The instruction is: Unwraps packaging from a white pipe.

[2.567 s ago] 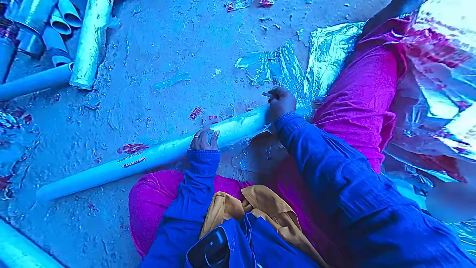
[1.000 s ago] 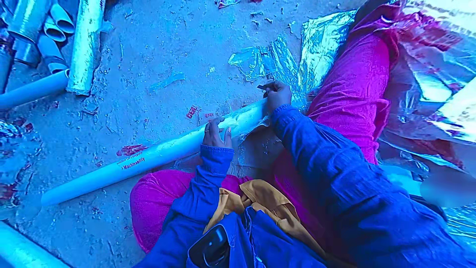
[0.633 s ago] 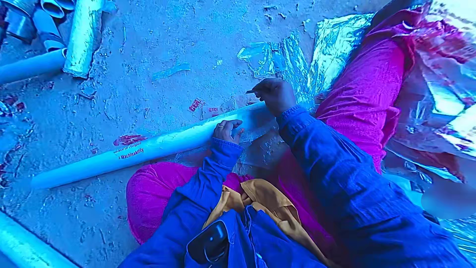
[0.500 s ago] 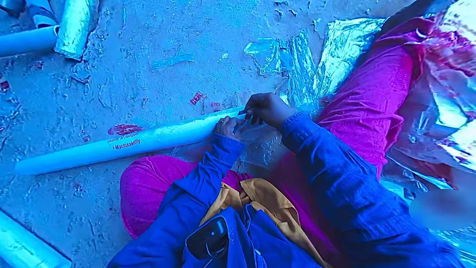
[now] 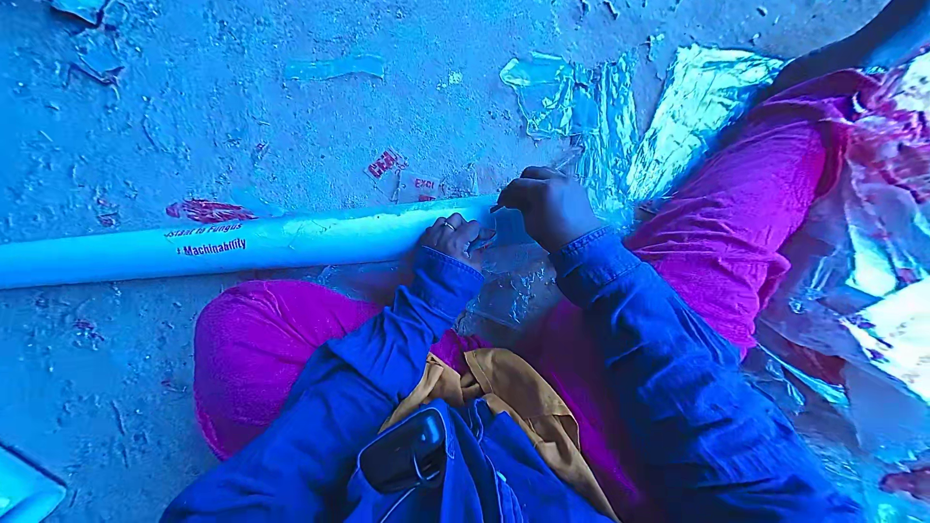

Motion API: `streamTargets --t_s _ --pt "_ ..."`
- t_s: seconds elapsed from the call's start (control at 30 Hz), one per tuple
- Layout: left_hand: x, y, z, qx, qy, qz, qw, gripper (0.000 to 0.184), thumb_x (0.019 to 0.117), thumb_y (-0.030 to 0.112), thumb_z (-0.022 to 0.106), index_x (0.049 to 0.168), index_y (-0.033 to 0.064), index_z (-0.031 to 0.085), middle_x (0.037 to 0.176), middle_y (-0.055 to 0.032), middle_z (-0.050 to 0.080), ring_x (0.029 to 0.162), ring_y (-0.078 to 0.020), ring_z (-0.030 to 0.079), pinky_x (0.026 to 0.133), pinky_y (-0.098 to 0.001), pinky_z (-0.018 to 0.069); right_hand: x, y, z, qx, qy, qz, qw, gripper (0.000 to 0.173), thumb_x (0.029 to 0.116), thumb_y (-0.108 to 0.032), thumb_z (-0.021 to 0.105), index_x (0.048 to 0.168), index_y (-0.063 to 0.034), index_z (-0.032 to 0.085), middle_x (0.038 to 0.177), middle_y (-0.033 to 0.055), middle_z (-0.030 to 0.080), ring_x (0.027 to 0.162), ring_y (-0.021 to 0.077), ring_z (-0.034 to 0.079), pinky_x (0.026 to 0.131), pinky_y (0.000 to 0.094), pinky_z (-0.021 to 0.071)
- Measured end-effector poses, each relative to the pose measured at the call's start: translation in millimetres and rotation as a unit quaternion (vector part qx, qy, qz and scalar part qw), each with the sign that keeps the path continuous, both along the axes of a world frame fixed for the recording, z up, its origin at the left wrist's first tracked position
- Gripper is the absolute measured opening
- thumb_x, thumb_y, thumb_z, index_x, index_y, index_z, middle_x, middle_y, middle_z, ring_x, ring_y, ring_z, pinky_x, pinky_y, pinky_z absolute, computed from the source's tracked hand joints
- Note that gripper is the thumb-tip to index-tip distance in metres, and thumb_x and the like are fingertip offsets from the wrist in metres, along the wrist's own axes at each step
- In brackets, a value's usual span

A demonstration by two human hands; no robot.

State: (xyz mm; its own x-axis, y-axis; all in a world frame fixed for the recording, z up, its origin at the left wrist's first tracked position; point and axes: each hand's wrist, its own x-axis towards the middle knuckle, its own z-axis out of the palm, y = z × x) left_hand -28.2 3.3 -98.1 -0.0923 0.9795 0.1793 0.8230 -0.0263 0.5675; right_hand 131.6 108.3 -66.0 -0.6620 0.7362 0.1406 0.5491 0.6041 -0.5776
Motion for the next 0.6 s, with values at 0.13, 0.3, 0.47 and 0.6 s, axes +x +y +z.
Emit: streamTargets --t_s 0.13,0.3,0.47,0.6 --pt "-1.5 1.7 4.7 -0.012 -0.002 -0.011 1.000 0.010 0.0863 0.009 0.076 0.095 0.0032 0.078 0.089 -0.0179 0.069 0.089 -0.0372 0.066 0.081 -0.0531 0.0513 -4.5 4.3 1.8 0.006 0.003 -0.006 1.000 0.024 0.0953 0.007 0.057 0.100 -0.0034 0.078 0.100 0.0205 0.071 0.099 0.0404 0.069 0.086 0.0574 0.0551" --pt "-1.1 2.5 6.2 -0.021 -0.001 -0.009 1.000 0.010 0.0855 0.006 0.075 0.093 0.0001 0.076 0.089 -0.0193 0.069 0.090 -0.0381 0.066 0.081 -0.0532 0.0514 -6.0 4.9 -2.1 0.009 0.002 0.002 1.000 0.024 0.0945 0.008 0.056 0.098 -0.0017 0.077 0.099 0.0221 0.070 0.099 0.0421 0.069 0.087 0.0585 0.0543" --pt "-1.4 2.8 7.5 -0.033 -0.001 -0.010 0.999 0.011 0.0842 0.006 0.075 0.094 0.0015 0.077 0.091 -0.0190 0.069 0.092 -0.0388 0.066 0.082 -0.0546 0.0512 -10.7 4.3 3.8 0.034 -0.033 0.019 0.999 0.025 0.0883 0.014 0.057 0.095 -0.0008 0.076 0.099 0.0213 0.070 0.101 0.0413 0.068 0.088 0.0567 0.0530" --pt "-2.1 2.0 7.1 -0.025 0.000 -0.017 1.000 0.011 0.0868 0.010 0.076 0.093 0.0005 0.076 0.089 -0.0194 0.068 0.090 -0.0383 0.066 0.082 -0.0546 0.0509 -13.4 8.5 12.1 0.033 -0.077 0.028 0.996 0.025 0.0882 0.014 0.056 0.096 -0.0003 0.075 0.102 0.0217 0.071 0.103 0.0423 0.068 0.087 0.0583 0.0522"
